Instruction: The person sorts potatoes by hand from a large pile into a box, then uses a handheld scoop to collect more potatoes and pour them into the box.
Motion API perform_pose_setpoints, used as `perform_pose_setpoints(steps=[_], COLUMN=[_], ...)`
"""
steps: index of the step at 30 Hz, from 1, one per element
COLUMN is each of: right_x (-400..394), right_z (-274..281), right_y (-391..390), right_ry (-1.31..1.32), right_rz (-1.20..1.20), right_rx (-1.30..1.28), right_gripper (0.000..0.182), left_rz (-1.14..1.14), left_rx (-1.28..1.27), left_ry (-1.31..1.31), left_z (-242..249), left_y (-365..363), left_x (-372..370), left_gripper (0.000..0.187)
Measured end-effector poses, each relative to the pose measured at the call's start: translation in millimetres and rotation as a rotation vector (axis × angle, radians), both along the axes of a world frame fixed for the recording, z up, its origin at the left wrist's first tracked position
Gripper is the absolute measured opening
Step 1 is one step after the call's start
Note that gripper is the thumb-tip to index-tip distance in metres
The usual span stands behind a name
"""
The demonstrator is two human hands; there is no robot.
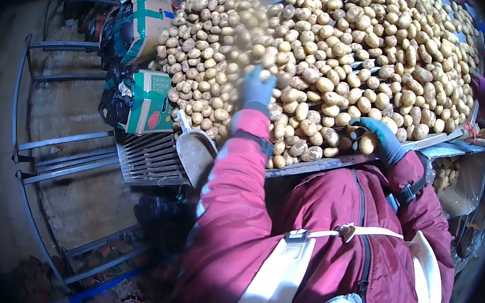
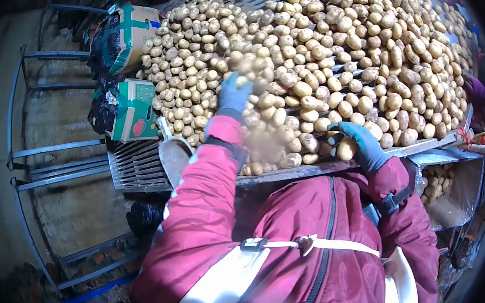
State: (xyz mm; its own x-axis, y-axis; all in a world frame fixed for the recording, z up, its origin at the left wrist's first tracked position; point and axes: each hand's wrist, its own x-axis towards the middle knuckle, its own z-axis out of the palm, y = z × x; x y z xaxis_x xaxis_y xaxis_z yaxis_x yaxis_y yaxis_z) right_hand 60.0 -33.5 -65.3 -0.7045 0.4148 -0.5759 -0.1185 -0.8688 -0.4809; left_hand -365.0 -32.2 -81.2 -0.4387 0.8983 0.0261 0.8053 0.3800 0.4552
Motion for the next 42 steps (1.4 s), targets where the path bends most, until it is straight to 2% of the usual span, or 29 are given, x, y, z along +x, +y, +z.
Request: perform_pose_setpoints(steps=[2, 3, 4, 5, 7, 8, 10, 14, 16, 18, 20, 21, 22, 23, 24, 26, 27, 28, 29, 30, 31, 32, 33, 34, 36, 38, 39, 40, 42], right_x=[-7.3, -17.2, -23.1, -26.4, -28.6, -27.9, -27.2, -28.1, -28.2, -32.3, -30.6, -29.9, -30.3, -27.5, -16.0, -6.4, -7.6, 5.7, 21.6, 41.0, 69.5, 102.7, 135.0, 169.1, 272.2, 339.9, 335.6, 323.6, 264.9], right_z=[-17.6, -16.9, -13.8, -11.2, -5.8, -4.7, -1.4, 34.2, 26.2, 18.4, 30.4, 42.1, 47.4, -10.6, -18.2, -22.6, 14.2, 24.1, 30.2, 35.5, 41.6, 47.0, 54.5, 53.9, 9.6, -18.3, -11.8, -12.7, 0.5], right_y=[-1.1, 0.2, 1.7, 2.9, 7.5, 10.3, 14.0, 17.9, 19.1, 21.0, 19.5, 18.6, 18.5, 14.7, 16.5, 21.9, 23.9, 27.1, 28.4, 29.5, 31.8, 33.6, 33.2, 32.3, 37.0, 19.2, 17.8, 21.9, 34.6], right_ry=[-0.033, -0.041, -0.045, -0.045, -0.056, -0.068, -0.069, -0.147, -0.163, -0.031, -0.058, -0.1, -0.142, -0.115, -0.111, -0.294, -0.142, -0.16, -0.171, -0.182, -0.235, -0.289, -0.418, -0.547, -0.795, -0.774, -0.839, -0.838, -0.755], right_rz=[0.089, 0.078, 0.085, 0.117, 0.175, 0.171, 0.216, 0.265, 0.252, 0.124, 0.146, 0.179, 0.207, 0.082, 0.087, 0.188, 0.006, -0.033, -0.096, -0.159, -0.13, -0.101, -0.082, -0.059, 0.235, 0.065, -0.02, -0.017, -0.032], right_rx=[0.519, 0.554, 0.55, 0.673, 0.919, 0.916, 0.732, 0.734, 0.797, 0.34, 0.443, 0.8, 1.157, 0.42, 0.419, 1.169, 0.513, 0.366, 0.343, 0.32, 0.334, 0.348, 0.419, 0.49, 0.682, 0.537, 0.561, 0.567, 0.596], right_gripper=[0.045, 0.031, 0.031, 0.034, 0.04, 0.04, 0.039, 0.037, 0.036, 0.035, 0.035, 0.035, 0.035, 0.035, 0.035, 0.034, 0.032, 0.033, 0.033, 0.033, 0.034, 0.034, 0.034, 0.033, 0.038, 0.045, 0.052, 0.052, 0.052], left_rz=[-0.084, -0.12, -0.159, -0.157, -0.095, 0.072, 0.227, 0.264, 0.191, 0.141, 0.134, 0.037, 0.039, -0.083, -0.198, -0.099, -0.245, 0.026, -0.034, 0.079, 0.138, 0.157, 0.279, 0.298, 0.414, 0.497, 0.578, 0.5, 0.461], left_rx=[0.024, 0.031, 0.041, 0.039, 0.026, -0.002, -0.028, -0.072, -0.091, -0.122, -0.092, -0.065, -0.063, -0.073, -0.083, -0.128, 0.249, 0.173, 0.294, 0.217, 0.26, 0.17, 0.086, 0.073, 0.056, -0.028, -0.113, -0.136, -0.17], left_ry=[0.045, -0.059, -0.164, -0.17, -0.767, -1.087, -1.397, -1.635, -1.491, -1.369, -1.401, -1.387, -1.384, -1.262, -1.139, -0.952, -0.559, -0.642, -0.268, -0.215, 0.043, 0.27, 0.338, 0.412, 0.434, 0.374, 0.315, 0.321, 0.337], left_z=[14.8, 28.1, 37.3, 44.0, 59.2, 69.1, 62.1, 51.4, 61.7, 75.1, 64.0, 53.8, 54.1, 54.0, 58.8, 100.9, 61.1, 62.6, 68.3, 86.1, 81.8, 84.9, 87.2, 88.3, 86.2, 64.6, 57.8, 53.9, 49.6], left_y=[4.3, 5.4, 6.5, 5.5, 6.1, 0.5, -4.8, -17.4, -20.4, -22.2, -22.9, -25.4, -24.9, -24.9, -26.2, -35.5, -44.4, -53.3, -59.7, -70.9, -89.0, -110.1, -125.2, -141.8, -164.6, -178.3, -183.2, -185.5, -187.0], left_x=[39.8, 56.7, 67.9, 73.3, 80.6, 86.7, 85.2, 106.3, 124.3, 141.5, 155.1, 159.1, 163.7, 168.3, 171.3, 153.9, 125.5, 100.5, 68.7, 43.8, 14.0, -16.1, -32.9, -49.1, -65.0, -73.7, -75.4, -71.1, -67.5], left_gripper=[0.055, 0.053, 0.05, 0.05, 0.044, 0.039, 0.038, 0.054, 0.06, 0.058, 0.053, 0.053, 0.053, 0.045, 0.043, 0.038, 0.037, 0.035, 0.039, 0.048, 0.054, 0.059, 0.066, 0.078, 0.088, 0.093, 0.098, 0.104, 0.098])
